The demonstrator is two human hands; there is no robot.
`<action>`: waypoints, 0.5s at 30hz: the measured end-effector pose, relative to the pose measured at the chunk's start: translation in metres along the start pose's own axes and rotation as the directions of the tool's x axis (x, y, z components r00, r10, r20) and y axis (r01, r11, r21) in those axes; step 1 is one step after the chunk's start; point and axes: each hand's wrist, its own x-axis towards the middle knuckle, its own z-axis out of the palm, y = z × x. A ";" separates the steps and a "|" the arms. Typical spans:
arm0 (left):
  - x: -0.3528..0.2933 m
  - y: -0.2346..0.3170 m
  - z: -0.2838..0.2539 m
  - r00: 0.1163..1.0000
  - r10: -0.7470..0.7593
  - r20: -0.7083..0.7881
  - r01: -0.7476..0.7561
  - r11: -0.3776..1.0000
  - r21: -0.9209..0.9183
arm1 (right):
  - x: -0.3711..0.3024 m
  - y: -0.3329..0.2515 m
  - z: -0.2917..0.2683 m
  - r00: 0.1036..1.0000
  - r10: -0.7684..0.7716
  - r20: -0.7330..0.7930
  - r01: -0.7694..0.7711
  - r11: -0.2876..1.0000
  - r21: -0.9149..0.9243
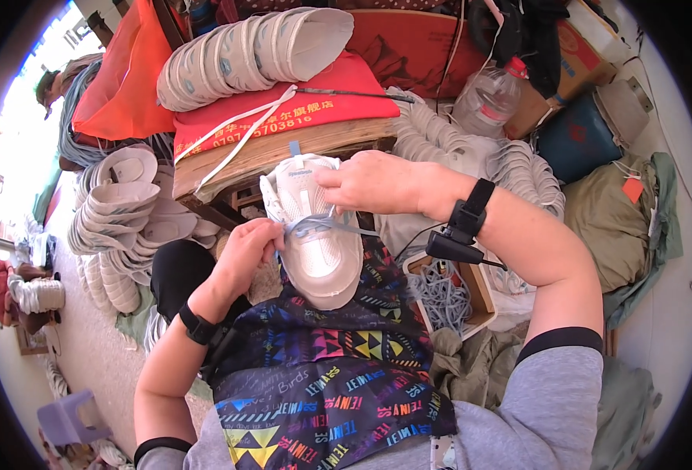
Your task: The recorder is lacing a white sneaker while sitting in a shoe workshop surrounded by shoe parts.
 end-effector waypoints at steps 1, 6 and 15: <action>0.002 0.002 -0.001 1.000 -0.001 0.000 0.001 1.000 0.001 | -0.001 -0.001 0.000 1.000 0.001 -0.001 -0.001 1.000 0.001; 0.008 0.020 -0.005 0.988 -0.123 0.088 0.102 0.972 0.210 | 0.000 -0.017 0.002 0.933 0.360 0.026 -0.326 0.811 0.485; -0.003 0.037 -0.006 0.910 0.378 0.168 -0.242 0.157 0.958 | 0.014 -0.034 0.031 0.682 0.731 -0.003 -0.318 0.301 0.899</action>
